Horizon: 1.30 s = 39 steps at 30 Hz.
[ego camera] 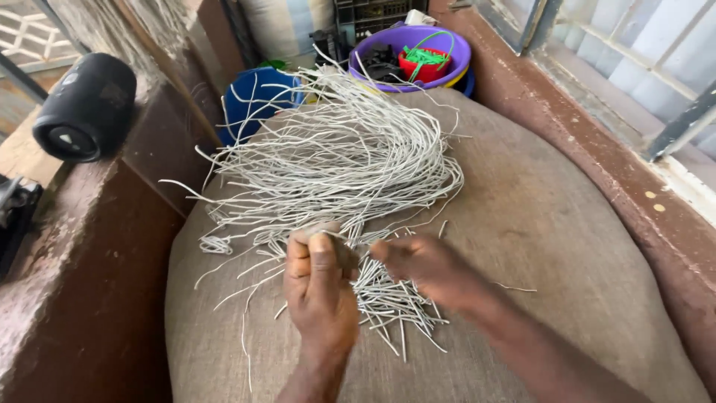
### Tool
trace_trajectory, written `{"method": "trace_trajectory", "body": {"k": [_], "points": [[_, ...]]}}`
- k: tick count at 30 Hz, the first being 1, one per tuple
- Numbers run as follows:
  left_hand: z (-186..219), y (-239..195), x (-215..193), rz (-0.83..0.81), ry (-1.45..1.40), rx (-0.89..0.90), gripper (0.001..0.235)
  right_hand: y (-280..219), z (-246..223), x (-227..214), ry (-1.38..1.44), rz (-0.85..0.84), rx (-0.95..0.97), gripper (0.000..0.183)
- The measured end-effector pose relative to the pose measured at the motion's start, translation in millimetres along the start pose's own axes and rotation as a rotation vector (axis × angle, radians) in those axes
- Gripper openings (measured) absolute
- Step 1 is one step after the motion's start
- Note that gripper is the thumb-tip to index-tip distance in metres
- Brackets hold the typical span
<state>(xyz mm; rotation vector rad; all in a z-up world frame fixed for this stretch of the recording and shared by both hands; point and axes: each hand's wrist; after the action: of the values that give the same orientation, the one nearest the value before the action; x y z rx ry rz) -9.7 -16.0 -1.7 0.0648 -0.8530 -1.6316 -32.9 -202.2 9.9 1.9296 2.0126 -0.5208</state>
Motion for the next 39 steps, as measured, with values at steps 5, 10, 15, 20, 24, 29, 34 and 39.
{"method": "trace_trajectory", "body": {"k": [5, 10, 15, 20, 24, 29, 34, 39], "points": [[-7, 9, -25, -0.125, -0.046, -0.011, 0.020, -9, -29, 0, -0.233, -0.059, 0.155, 0.062], [6, 20, -37, -0.596, 0.583, 0.014, 0.025, -30, -30, -63, -0.925, 0.453, -0.170, 0.062], [7, 8, -7, -0.315, 0.552, 0.197, 0.021, -8, -3, -21, -0.068, 0.168, 0.124, 0.044], [8, 10, -6, -0.017, -0.467, -0.134, 0.024, -10, -24, 25, -0.011, -0.115, 0.029, 0.062], [11, 21, -47, -0.299, 0.569, -0.091, 0.016, -21, -33, -42, -0.501, 0.300, 0.001, 0.061], [10, 12, -35, -0.354, 0.570, -0.110, 0.012, -24, -2, -48, -0.156, 0.243, 0.089, 0.056], [-13, -5, -15, -0.109, -0.166, -0.224, 0.023, -11, 3, -30, -0.011, -0.007, 0.003, 0.065], [-9, -1, -30, -0.216, 0.718, -0.127, 0.018, -26, -34, -50, -0.271, 0.155, 0.218, 0.060]]}}
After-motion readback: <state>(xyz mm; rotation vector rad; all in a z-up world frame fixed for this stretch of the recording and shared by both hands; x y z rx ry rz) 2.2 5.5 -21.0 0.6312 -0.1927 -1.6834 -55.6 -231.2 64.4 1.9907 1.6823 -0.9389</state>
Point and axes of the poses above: each hand's wrist, its own y-axis towards the middle knuckle, its own x-axis out of the palm, z = x × y, and after that the axes turned 8 degrees about -y, right-handed
